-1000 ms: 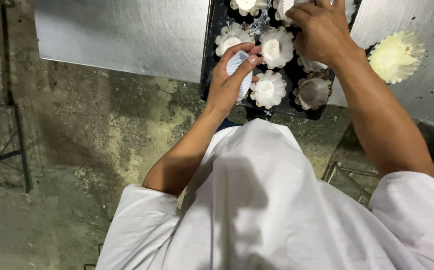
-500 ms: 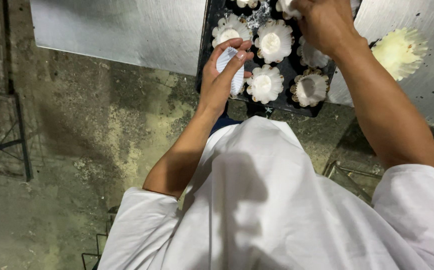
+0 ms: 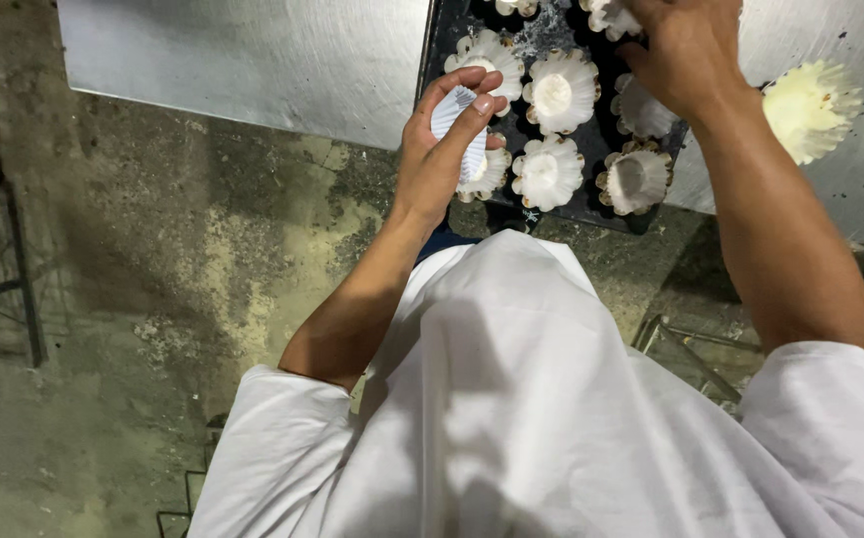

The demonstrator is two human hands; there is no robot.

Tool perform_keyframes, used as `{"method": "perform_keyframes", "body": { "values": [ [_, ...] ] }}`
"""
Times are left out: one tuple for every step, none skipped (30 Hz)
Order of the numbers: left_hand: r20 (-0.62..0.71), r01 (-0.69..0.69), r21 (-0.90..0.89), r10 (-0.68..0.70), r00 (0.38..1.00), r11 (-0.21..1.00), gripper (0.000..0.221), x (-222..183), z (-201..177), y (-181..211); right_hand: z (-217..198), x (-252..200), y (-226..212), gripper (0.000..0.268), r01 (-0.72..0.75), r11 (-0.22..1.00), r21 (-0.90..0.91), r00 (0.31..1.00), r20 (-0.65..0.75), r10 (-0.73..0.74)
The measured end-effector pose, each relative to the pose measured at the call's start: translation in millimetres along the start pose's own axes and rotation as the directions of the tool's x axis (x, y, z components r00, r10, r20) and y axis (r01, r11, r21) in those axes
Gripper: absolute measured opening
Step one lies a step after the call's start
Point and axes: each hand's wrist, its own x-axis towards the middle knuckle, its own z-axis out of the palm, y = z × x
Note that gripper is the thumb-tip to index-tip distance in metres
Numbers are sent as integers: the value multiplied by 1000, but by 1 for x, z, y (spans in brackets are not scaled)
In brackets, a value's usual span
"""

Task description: The person places paper liners into metal baking molds arranged on a tray, using their hands to separate and press each liner into a mold.

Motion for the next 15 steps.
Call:
{"method": "perform_keyframes", "body": {
  "values": [
    [5,5,-2,-5,1000,1000,58,1,-1,1,7,-1,1,35,-6,999,41,1000,9,5],
    [11,9,-2,-9,1000,1000,58,2,-3,2,15,-3,2,35,-12,999,38,1000,9,12],
    [19,13,2,-13,1000,1000,58,3,-5,3,22,-5,3,25,8,1000,20,1000,-25,-8],
    [25,17,4,-17,1000,1000,58,4,-6,3,28,-6,4,21,18,1000,10,999,-40,-17],
    [29,19,3,-19,999,1000,58,5,-8,3,34,-7,5,17,27,1000,-1,998,-55,-27],
    [29,18,12,-19,999,1000,57,6,-10,4,38,-6,7,18,17,999,46,998,-59,-15],
    [30,18,22,-19,999,1000,57,7,-12,4,40,-7,7,18,12,998,68,998,-60,-8],
    [34,18,20,-19,999,1000,57,7,-14,5,41,-6,8,19,6,996,89,998,-62,0],
    [38,16,19,-17,999,1000,57,8,-15,5,41,-6,7,16,-5,995,100,998,-59,11],
    [41,15,18,-16,999,1000,57,8,-17,5,41,-6,7,14,-11,994,105,998,-57,17],
    [43,16,17,-17,999,1000,57,9,-18,6,41,-5,6,13,-18,994,109,998,-55,24],
    [43,21,14,-22,999,1000,58,9,-19,6,40,-5,6,12,-15,997,75,998,-55,19],
    [42,26,10,-27,999,1000,58,9,-20,6,40,-5,6,11,-14,998,58,998,-54,18],
    [42,28,10,-28,999,1000,58,10,-21,6,41,-5,5,11,-13,999,42,998,-53,16],
    [38,27,22,-28,999,999,58,10,-22,6,42,-4,4,14,-76,995,62,997,-24,78]
  ]
}}
